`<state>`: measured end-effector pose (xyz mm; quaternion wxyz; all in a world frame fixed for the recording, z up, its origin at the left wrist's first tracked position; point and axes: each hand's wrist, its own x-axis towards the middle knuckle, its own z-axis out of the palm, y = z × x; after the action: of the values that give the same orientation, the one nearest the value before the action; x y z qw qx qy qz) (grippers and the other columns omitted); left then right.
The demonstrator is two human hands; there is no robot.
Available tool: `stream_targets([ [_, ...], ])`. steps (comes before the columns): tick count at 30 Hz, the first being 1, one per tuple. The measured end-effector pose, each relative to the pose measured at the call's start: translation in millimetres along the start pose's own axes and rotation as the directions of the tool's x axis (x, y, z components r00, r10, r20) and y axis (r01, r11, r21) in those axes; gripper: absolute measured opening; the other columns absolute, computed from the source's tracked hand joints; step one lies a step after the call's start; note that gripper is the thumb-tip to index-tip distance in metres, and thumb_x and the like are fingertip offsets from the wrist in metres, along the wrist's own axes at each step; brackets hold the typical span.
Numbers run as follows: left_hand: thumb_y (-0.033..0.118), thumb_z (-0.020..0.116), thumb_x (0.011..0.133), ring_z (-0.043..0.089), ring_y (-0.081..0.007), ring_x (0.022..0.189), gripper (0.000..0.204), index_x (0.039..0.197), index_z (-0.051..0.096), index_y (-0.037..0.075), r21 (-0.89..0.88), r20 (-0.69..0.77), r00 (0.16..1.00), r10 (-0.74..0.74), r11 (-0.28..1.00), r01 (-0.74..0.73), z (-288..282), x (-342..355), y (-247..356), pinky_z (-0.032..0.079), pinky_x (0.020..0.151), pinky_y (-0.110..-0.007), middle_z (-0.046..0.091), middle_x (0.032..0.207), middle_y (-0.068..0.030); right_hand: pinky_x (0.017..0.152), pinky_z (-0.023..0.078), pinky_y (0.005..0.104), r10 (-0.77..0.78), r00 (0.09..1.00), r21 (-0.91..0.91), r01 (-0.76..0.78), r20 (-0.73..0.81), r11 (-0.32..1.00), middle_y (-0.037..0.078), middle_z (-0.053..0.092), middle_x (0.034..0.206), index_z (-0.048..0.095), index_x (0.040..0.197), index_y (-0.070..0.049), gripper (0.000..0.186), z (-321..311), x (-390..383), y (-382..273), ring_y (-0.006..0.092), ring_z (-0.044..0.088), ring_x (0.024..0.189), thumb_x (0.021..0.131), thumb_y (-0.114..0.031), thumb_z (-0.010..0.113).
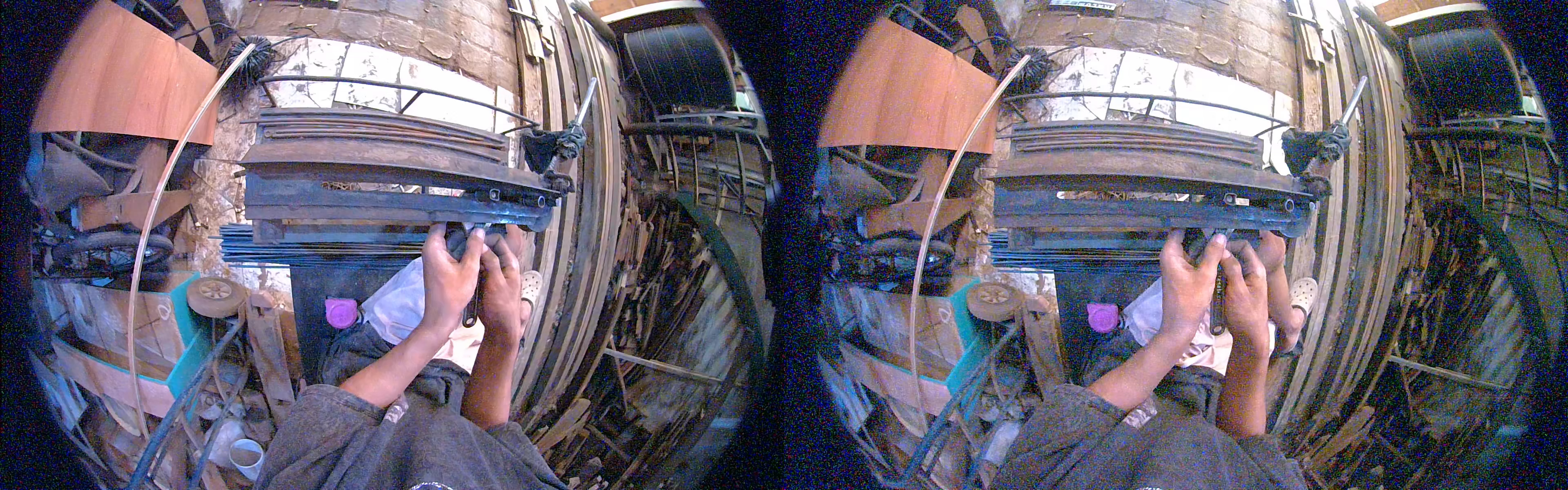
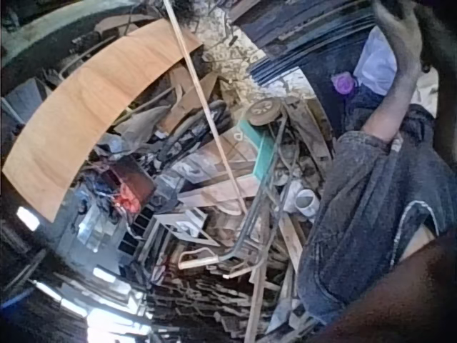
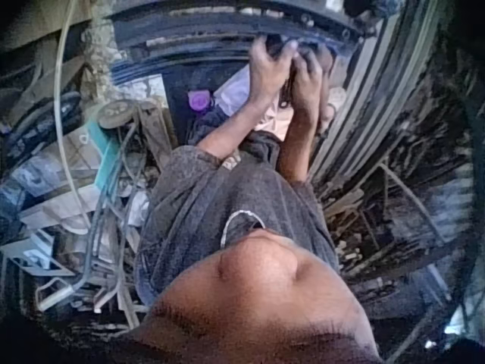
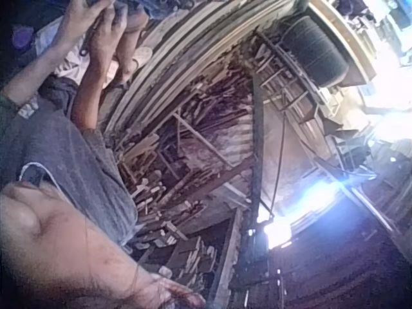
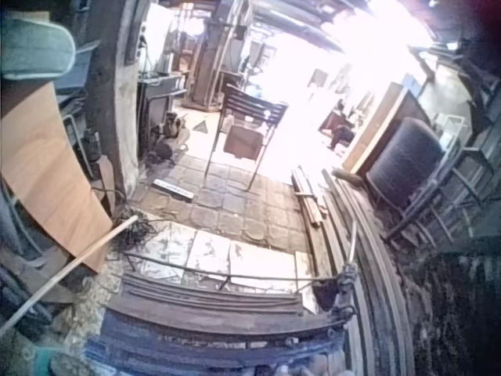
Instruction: The person sits on the floor and uses a wrench and pliers to tighten a bolt on a metal machine part. They pick up a pink case and a wrench from their lap and handle the metal frame.
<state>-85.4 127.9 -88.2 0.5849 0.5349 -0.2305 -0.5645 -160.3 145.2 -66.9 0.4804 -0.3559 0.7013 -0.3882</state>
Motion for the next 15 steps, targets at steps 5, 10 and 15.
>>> stream_targets([
  [5,0.014,0.074,0.079,0.059,-0.0140,0.076,0.024,0.094,0.061,-0.001,0.016,0.029,0.998,-0.048,0.999,0.048,-1,5,0,0.048,0.073,-0.028,0.064,0.084,-0.0054,0.082,0.043,0.0269,-0.071,0.997,-0.090,0.073,0.023,0.993,0.005,0.059,0.096,0.056,0.106,0.000,0.018,3,-6,-12,0.0130,0.053,0.090,0.092,-0.010,0.050],
  [10,0.009,0.072,0.080,0.057,-0.0096,0.068,0.017,0.092,0.062,0.001,-0.124,0.057,0.977,-0.206,0.969,0.212,-2,7,-2,0.046,0.061,-0.024,0.064,0.082,-0.0030,0.073,0.047,0.0245,0.047,0.993,0.015,-0.049,0.108,0.999,0.005,0.060,0.099,0.052,0.122,-0.001,0.031,-9,-13,-10,0.0094,0.054,0.086,0.093,-0.012,0.051],
  [15,0.004,0.069,0.081,0.058,-0.0096,0.067,0.018,0.096,0.062,0.001,-0.246,0.054,0.980,-0.194,0.948,0.201,6,4,2,0.046,0.059,-0.023,0.065,0.086,-0.0038,0.061,0.044,0.0223,-0.086,0.981,0.020,0.084,0.176,0.996,0.005,0.058,0.098,0.042,0.136,-0.005,0.044,-20,-21,19,0.0071,0.050,0.071,0.094,-0.015,0.051],
])
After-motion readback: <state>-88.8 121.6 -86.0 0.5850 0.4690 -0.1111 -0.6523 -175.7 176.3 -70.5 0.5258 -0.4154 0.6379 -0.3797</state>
